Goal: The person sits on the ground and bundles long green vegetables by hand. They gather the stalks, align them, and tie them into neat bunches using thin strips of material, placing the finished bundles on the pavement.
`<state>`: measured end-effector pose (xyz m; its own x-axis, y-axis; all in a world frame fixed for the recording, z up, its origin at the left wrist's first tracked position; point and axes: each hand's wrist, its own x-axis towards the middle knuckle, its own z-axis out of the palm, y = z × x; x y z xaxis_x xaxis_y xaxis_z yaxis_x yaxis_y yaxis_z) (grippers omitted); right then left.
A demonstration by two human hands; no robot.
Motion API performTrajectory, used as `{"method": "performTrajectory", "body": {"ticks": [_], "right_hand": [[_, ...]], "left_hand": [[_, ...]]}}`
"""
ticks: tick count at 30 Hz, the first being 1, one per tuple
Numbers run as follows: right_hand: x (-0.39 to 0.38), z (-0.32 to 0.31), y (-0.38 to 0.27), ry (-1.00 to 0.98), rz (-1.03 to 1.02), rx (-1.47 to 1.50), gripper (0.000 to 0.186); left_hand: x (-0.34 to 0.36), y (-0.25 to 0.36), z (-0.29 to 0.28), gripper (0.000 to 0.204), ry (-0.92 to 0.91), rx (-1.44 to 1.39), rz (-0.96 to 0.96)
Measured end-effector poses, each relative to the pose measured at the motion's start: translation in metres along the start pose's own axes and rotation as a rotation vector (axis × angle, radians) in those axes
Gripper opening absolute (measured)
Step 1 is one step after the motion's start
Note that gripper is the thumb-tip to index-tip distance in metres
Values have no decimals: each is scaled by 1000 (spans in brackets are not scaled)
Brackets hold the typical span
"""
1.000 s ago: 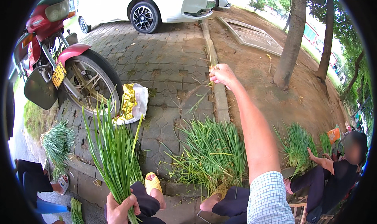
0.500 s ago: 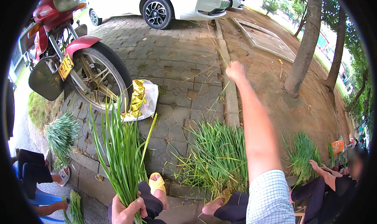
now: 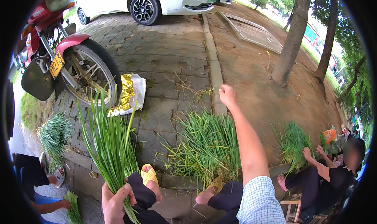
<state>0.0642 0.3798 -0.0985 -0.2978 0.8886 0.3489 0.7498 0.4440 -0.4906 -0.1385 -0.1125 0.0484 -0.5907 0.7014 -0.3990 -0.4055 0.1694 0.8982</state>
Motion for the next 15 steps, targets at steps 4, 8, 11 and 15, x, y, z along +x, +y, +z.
{"method": "performTrajectory", "body": {"ticks": [4,8,11,15], "right_hand": [[-60,-36,26,-294,241,87,32],[-123,-80,26,-439,364,16,44],[-170,-94,42,-551,458,-31,45],[-226,-96,49,-824,445,-103,27]], "left_hand": [[3,-8,-6,24,-59,-4,20],[0,-9,-4,24,-78,-19,39],[-4,-9,0,19,-86,-35,50],[-8,-14,1,22,-101,-28,49]]}}
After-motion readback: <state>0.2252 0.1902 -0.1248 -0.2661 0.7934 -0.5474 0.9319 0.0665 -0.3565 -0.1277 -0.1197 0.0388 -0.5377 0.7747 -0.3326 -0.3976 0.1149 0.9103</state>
